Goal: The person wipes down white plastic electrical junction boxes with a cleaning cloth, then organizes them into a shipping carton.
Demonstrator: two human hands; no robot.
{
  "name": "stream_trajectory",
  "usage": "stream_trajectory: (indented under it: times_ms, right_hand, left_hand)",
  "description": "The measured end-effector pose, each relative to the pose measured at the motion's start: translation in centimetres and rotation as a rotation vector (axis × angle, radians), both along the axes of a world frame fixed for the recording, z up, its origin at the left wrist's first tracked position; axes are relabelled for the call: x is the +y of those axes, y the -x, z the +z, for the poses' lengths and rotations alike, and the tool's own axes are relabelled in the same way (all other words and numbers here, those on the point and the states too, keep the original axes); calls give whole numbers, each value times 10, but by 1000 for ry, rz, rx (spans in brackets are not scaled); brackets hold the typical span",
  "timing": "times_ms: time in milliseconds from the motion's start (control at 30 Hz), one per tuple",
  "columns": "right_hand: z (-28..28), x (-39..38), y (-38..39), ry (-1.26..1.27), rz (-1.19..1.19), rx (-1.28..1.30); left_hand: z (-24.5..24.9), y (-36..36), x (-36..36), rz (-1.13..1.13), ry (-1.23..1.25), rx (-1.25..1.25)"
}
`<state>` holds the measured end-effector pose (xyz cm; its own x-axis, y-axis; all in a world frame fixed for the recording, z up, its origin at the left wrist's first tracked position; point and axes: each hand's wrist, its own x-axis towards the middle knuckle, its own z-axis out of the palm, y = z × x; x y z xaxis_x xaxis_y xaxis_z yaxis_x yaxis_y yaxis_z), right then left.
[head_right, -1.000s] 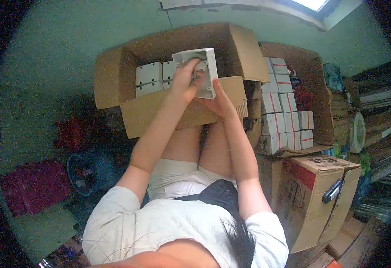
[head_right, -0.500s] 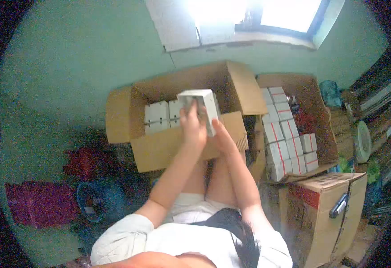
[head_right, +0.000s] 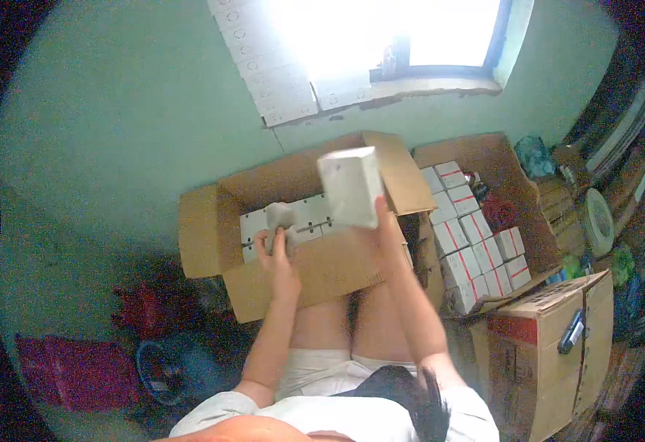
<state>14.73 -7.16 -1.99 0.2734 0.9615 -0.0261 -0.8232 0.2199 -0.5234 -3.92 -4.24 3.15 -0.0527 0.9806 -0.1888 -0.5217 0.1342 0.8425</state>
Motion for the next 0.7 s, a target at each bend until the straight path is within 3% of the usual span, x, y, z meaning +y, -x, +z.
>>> stream_trajectory:
  times_ms: [67, 100, 133, 167, 200, 233, 333, 400, 433, 533, 700]
  right_hand:
    - [50, 16, -35, 125, -268, -460]
    - [78, 25, -52, 220, -383, -733]
    - [97, 42, -70, 88, -568, -1012]
    - [116, 60, -86, -57, -758, -1287]
    - [137, 74, -99, -38, -801, -1505]
    - [157, 86, -109, -15, -840, -1725]
    - [205, 127, -123, -58, -764, -1895]
    - [208, 161, -150, -48, -681, -1888]
    - [209, 172, -155, -45, -593, -1885]
    - [215, 191, -167, -157, -444, -1718]
    - [224, 218, -180, -100, -300, -1830]
  left_hand:
    - [-36, 28, 24, -24, -139, 270]
    - [-31, 37, 26, -26, -147, 393]
    - [-44, 47, 35, -24, -145, 397]
    - [-67, 58, 47, 11, -348, 617]
    - [-80, 66, 54, 47, -552, 830]
    - [-82, 71, 56, 47, -554, 826]
    - [-85, 80, 60, 6, -449, 852]
    - [-87, 79, 60, 26, -565, 920]
    - [-92, 82, 62, -83, -455, 873]
    - [-92, 83, 63, -51, -428, 808]
    - [-97, 86, 66, -62, -430, 793]
